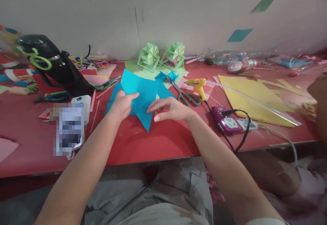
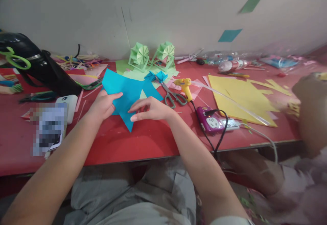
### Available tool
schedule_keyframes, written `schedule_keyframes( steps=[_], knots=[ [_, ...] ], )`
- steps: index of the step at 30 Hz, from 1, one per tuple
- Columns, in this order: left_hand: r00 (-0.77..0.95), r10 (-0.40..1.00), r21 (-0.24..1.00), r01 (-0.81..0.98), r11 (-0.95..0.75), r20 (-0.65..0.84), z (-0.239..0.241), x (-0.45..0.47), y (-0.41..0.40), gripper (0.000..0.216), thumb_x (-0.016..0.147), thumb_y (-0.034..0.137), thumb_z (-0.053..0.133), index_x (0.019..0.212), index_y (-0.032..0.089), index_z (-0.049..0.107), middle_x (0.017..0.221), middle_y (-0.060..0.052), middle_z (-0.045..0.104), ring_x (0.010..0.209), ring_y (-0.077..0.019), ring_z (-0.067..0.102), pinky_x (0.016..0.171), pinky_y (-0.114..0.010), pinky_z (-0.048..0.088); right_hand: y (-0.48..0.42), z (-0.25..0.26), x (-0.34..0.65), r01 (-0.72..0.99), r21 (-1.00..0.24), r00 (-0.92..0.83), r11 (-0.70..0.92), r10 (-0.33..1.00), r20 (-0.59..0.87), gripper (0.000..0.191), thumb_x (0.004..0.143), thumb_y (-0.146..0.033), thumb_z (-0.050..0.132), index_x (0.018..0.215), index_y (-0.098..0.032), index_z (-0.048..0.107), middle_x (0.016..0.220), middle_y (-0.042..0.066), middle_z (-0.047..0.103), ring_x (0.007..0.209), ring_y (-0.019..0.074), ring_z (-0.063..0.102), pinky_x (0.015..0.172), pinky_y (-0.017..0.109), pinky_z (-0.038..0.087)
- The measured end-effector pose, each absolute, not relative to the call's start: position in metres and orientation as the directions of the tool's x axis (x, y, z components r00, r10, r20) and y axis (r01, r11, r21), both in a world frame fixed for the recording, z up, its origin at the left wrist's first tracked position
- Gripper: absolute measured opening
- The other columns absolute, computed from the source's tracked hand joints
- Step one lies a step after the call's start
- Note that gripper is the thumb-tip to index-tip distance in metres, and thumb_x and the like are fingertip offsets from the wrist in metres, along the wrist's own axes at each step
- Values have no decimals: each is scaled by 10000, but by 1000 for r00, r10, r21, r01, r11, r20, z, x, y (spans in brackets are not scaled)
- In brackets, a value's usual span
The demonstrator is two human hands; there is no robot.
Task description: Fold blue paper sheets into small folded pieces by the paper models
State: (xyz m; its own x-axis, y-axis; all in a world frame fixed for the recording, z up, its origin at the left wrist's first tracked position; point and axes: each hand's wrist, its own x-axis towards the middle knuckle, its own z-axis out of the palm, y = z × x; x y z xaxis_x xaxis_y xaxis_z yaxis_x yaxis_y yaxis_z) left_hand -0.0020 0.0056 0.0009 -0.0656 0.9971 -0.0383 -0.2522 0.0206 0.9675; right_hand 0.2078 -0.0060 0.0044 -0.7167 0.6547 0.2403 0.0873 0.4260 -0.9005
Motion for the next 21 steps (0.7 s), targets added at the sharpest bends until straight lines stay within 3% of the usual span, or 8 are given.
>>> schedule_keyframes(
  steps=[3, 6, 9, 13, 17, 21],
  knots=[
    [-60, 998, 957, -290, 2, -20, 4, -2, 4, 407, 611, 204, 834, 983, 136, 683, 1045, -114, 757, 1048, -349, 693, 928, -524, 561, 0, 1, 207, 192, -899, -465, 393, 844, 269, 384, 810, -552, 707, 716, -180, 697, 730, 26, 683, 698, 140, 609, 652, 282, 480],
    [-17, 1000, 943, -333, -2, -4, 4, -3, 3, 456, 635, 212, 836, 1061, 152, 685, 1086, -116, 752, 1089, -351, 684, 948, -532, 555, 8, -4, 206, 186, -932, -117, 311, 949, 293, 447, 730, -591, 765, 713, -183, 583, 678, 1, 620, 625, 112, 568, 597, 257, 468],
    [9, 999, 951, -306, -42, 47, 1, -1, 3, 471, 657, 240, 841, 1097, 178, 684, 1126, -108, 744, 1128, -346, 669, 982, -520, 541, 11, -7, 205, 47, -973, -163, 225, 963, 215, 493, 684, -614, 787, 853, -198, 584, 763, 7, 639, 672, 127, 607, 601, 260, 496],
    [92, 993, 946, -321, -43, 76, 1, 3, 1, 480, 683, 265, 825, 1131, 189, 667, 1151, -114, 730, 1134, -344, 664, 968, -521, 546, 13, -9, 204, 17, -963, -285, 269, 925, 253, 452, 707, -600, 767, 748, -204, 553, 685, -12, 580, 654, 129, 574, 617, 281, 487],
    [58, 995, 956, -289, -59, 79, 5, -1, 3, 414, 712, 288, 783, 1091, 182, 654, 1126, -114, 727, 1061, -320, 687, 895, -497, 575, 18, -12, 209, 25, -965, -222, 262, 942, 250, 392, 711, -532, 764, 716, -207, 545, 644, -30, 538, 599, 116, 516, 562, 271, 431],
    [11, 998, 984, -168, -61, 63, 8, -13, 7, 363, 695, 277, 787, 1011, 172, 643, 971, -82, 739, 913, -271, 714, 796, -437, 602, 22, -12, 215, -2, -972, -160, 235, 959, 232, 272, 716, -423, 742, 769, -213, 577, 677, -29, 553, 613, 117, 519, 587, 272, 435]
  ],
)
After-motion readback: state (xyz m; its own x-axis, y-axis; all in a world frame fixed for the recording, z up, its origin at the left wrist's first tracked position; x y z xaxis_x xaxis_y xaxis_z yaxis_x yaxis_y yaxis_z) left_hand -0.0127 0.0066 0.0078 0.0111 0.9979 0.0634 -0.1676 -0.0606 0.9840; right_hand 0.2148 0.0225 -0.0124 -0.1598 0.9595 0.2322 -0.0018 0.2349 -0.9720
